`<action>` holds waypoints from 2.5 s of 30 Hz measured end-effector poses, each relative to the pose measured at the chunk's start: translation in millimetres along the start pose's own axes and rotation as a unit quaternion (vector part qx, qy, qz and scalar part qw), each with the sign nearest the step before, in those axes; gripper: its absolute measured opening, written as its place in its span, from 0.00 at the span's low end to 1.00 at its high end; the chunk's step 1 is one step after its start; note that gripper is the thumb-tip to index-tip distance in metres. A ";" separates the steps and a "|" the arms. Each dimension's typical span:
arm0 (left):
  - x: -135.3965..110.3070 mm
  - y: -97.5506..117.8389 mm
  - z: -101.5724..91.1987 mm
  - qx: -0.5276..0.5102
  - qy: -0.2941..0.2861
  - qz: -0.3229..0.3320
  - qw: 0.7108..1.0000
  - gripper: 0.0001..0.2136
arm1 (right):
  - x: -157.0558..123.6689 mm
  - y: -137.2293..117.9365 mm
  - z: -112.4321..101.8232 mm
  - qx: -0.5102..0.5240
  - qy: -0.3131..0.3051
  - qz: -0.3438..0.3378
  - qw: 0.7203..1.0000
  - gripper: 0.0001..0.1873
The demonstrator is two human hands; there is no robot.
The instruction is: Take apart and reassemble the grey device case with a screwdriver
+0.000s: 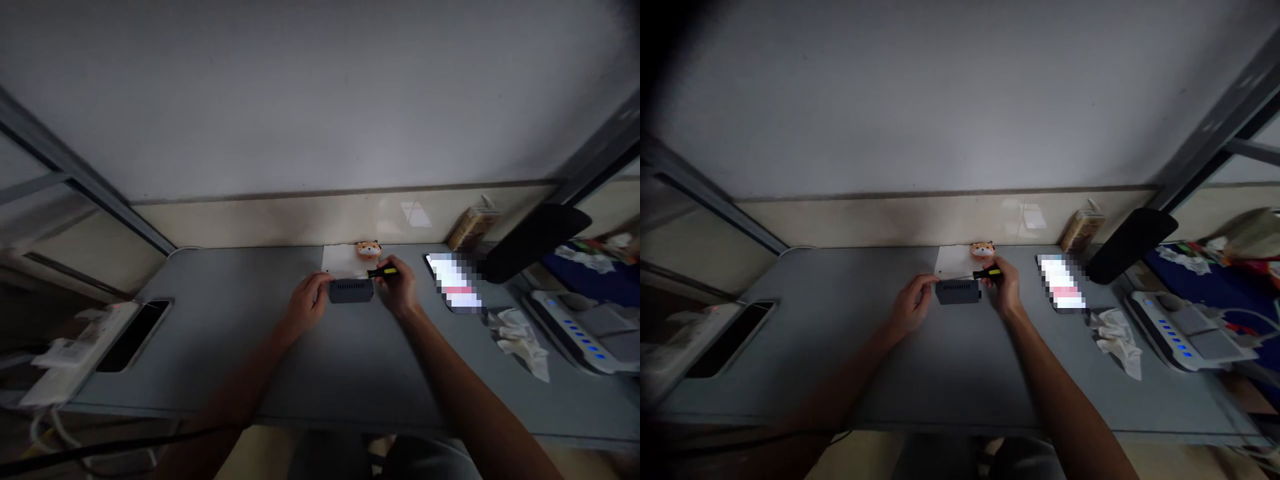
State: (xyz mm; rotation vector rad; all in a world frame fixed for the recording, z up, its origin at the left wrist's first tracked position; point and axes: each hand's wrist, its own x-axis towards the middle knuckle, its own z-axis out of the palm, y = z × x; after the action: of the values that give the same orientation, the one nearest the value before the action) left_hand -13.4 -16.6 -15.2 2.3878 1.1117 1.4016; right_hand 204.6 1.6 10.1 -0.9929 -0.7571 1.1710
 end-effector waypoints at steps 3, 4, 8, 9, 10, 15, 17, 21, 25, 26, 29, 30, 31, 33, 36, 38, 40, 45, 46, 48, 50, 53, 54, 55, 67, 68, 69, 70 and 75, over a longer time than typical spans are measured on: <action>0.8 -0.7 0.3 0.000 0.005 0.003 1.000 0.12 | -0.7 -0.2 0.6 0.013 0.003 0.000 1.000 0.20; 0.9 -1.1 0.4 0.002 0.007 0.004 1.000 0.12 | -1.0 -0.2 0.8 0.016 0.004 0.000 1.000 0.20; 1.0 -2.6 1.0 -0.001 0.019 0.001 1.000 0.12 | -1.8 0.0 1.1 0.016 0.004 -0.001 1.000 0.20; 1.0 -3.1 1.2 0.000 0.019 -0.004 1.000 0.12 | -2.0 -0.1 1.1 0.012 0.000 -0.001 1.000 0.20; 0.9 -3.4 1.4 0.003 0.016 -0.009 1.000 0.12 | -2.1 -0.2 1.0 0.008 -0.002 -0.002 1.000 0.20; 0.6 -4.7 1.2 0.002 0.001 -0.012 1.000 0.13 | -1.3 -0.1 -0.5 -0.005 -0.004 -0.001 1.000 0.21; 0.6 -4.9 0.8 -0.002 -0.007 -0.010 1.000 0.14 | -0.5 0.5 -1.3 -0.013 -0.011 0.000 1.000 0.21; 1.0 -5.1 -0.2 0.002 -0.020 -0.010 1.000 0.15 | 0.9 1.5 -1.6 -0.010 -0.009 0.007 1.000 0.21; 2.2 -4.8 -1.3 0.013 -0.004 0.021 1.000 0.15 | 0.3 0.5 -0.5 -0.016 -0.002 0.011 1.000 0.22; 2.4 -4.9 -1.6 0.014 0.002 0.030 0.999 0.15 | -0.1 0.0 -0.3 -0.020 -0.002 0.010 1.000 0.22; 2.1 -6.1 -2.3 0.027 0.004 0.055 0.998 0.15 | -1.3 -1.8 -0.3 -0.025 -0.002 0.000 1.000 0.22; 1.6 -7.0 -2.5 0.037 0.004 0.061 0.997 0.16 | -1.5 -2.2 -0.6 -0.025 -0.001 -0.003 1.000 0.22; 0.9 -8.0 -2.8 0.050 0.002 0.064 0.997 0.16 | -1.5 -2.4 -1.0 -0.026 0.001 -0.006 1.000 0.22; -0.7 -10.1 -3.1 0.075 0.000 0.067 0.995 0.18 | -0.9 -2.2 -2.2 -0.028 0.004 -0.011 1.000 0.22; -3.0 -12.4 -3.5 0.088 0.004 0.072 0.993 0.19 | 0.8 -0.5 -4.3 -0.033 0.004 -0.014 0.999 0.21; -3.5 -12.9 -3.8 0.091 -0.001 0.079 0.993 0.18 | 1.7 0.8 -5.3 -0.036 0.000 -0.017 0.999 0.21; -3.1 -12.4 -4.2 0.095 -0.014 0.075 0.993 0.17 | 1.9 1.4 -5.7 -0.037 -0.005 -0.018 0.999 0.21; 0.2 -8.6 -5.2 0.054 -0.027 0.044 0.997 0.16 | -0.1 -1.8 -5.0 -0.029 -0.009 -0.017 0.999 0.23; 0.8 -8.0 -5.0 0.040 -0.028 0.037 0.998 0.16 | -0.4 -2.8 -4.7 -0.026 -0.006 -0.014 1.000 0.23; 1.4 -7.9 -4.3 0.025 -0.037 0.027 0.999 0.16 | -0.8 -3.9 -3.8 -0.021 0.004 -0.006 1.000 0.25; 1.6 -9.3 -3.5 0.035 -0.065 0.024 0.997 0.18 | -0.7 -2.9 -2.4 -0.020 0.018 0.001 1.000 0.27; 2.0 -12.5 -4.2 0.075 -0.127 0.025 0.989 0.24 | -1.0 3.1 0.5 -0.067 0.013 0.000 0.998 0.31; 2.3 -13.4 -5.1 0.087 -0.141 0.028 0.986 0.25 | -1.3 5.9 1.4 -0.094 0.001 -0.007 0.996 0.32; 2.7 -14.2 -6.3 0.098 -0.147 0.034 0.984 0.26 | -1.5 8.8 2.0 -0.123 -0.015 -0.020 0.992 0.33; 9.7 -10.0 -22.0 0.160 0.069 0.144 0.974 0.15 | 2.1 18.1 -3.9 -0.248 -0.104 -0.067 0.961 0.36; 10.0 -6.5 -21.5 0.161 0.078 0.145 0.973 0.14 | 2.0 18.1 -3.8 -0.251 -0.108 -0.071 0.959 0.36; 10.0 -2.4 -20.6 0.161 0.084 0.146 0.973 0.14 | 1.8 18.1 -3.5 -0.251 -0.110 -0.074 0.959 0.36; 10.0 2.0 -19.1 0.161 0.083 0.145 0.973 0.13 | 1.7 18.3 -3.1 -0.249 -0.111 -0.075 0.959 0.36; 9.0 17.6 -8.6 0.147 0.012 0.139 0.979 0.11 | 0.8 16.1 -1.4 -0.211 -0.075 -0.047 0.974 0.38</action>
State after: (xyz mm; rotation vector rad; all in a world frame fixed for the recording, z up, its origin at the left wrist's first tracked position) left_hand -8.7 -25.1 4.1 2.8380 1.0910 1.4340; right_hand 199.9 3.4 -5.3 -1.2097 -1.1942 1.0301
